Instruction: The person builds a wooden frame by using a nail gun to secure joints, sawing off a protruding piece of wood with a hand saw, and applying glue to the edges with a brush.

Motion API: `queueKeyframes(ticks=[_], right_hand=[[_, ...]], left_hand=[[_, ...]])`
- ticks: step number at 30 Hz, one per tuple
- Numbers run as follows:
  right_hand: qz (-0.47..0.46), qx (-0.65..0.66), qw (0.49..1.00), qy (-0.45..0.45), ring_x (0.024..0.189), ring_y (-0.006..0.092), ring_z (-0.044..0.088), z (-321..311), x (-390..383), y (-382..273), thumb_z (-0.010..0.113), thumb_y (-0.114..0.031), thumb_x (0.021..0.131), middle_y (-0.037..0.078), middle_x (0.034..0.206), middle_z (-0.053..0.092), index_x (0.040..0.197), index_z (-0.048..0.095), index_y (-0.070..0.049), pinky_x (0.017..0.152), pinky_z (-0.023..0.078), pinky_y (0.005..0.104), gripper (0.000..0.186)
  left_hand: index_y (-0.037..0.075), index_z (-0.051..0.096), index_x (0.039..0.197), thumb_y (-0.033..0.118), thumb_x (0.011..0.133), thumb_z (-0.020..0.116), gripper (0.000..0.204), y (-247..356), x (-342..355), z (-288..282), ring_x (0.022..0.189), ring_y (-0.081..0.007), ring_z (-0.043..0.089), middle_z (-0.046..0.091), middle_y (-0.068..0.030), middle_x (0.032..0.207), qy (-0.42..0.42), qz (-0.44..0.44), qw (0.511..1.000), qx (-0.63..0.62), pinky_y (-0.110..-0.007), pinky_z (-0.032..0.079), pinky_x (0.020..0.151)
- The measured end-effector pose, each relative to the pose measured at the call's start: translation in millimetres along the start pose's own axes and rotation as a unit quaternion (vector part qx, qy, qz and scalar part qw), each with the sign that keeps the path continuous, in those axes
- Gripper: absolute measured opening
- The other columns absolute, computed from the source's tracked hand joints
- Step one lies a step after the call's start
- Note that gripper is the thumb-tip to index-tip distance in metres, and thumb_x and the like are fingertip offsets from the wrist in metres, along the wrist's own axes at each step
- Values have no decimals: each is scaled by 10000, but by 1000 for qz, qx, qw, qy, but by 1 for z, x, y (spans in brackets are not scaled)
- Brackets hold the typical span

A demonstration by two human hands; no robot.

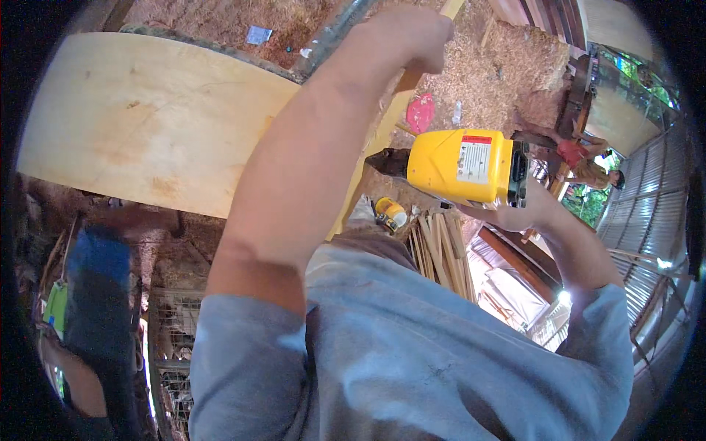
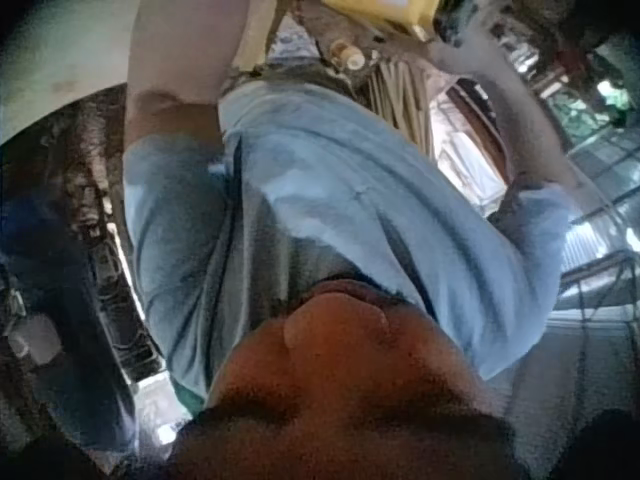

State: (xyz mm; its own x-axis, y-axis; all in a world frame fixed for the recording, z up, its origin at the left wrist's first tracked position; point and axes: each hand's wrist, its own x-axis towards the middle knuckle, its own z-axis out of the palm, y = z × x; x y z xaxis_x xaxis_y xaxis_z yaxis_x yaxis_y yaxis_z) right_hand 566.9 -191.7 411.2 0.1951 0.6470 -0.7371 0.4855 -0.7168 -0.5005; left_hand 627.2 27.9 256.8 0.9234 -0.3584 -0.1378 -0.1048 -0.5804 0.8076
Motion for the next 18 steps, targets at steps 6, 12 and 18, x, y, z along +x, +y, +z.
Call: queueKeyframes(ticks=[6, 12, 18], right_hand=[[-3, -1, 999, 36, 1132, 296, 611, 28, -11, 7, 702, -228, 852, 123, 1181, 664, 1199, 644, -90, 1014, 456, 402, 378], [41, 257, 965, -25, 922, 160, 667, 41, -15, -14, 788, -120, 742, 106, 985, 714, 1069, 666, -29, 868, 509, 325, 360], [-70, 109, 991, 19, 1029, 226, 654, 42, -17, -7, 777, -163, 763, 121, 1118, 681, 1135, 656, -73, 948, 485, 371, 402]], left_hand=[[64, 727, 892, 299, 701, 701, 304, 12, 5, 17, 886, -352, 690, 707, -198, 880, 5, 13, 999, 47, -425, 542, 815], [41, 720, 884, 294, 691, 700, 319, 14, 8, -14, 894, -350, 691, 704, -215, 890, -25, 37, 998, 51, -425, 547, 814], [26, 717, 889, 261, 685, 701, 312, 18, 3, 2, 894, -364, 690, 701, -225, 900, 0, 13, 996, 88, -423, 550, 814]])
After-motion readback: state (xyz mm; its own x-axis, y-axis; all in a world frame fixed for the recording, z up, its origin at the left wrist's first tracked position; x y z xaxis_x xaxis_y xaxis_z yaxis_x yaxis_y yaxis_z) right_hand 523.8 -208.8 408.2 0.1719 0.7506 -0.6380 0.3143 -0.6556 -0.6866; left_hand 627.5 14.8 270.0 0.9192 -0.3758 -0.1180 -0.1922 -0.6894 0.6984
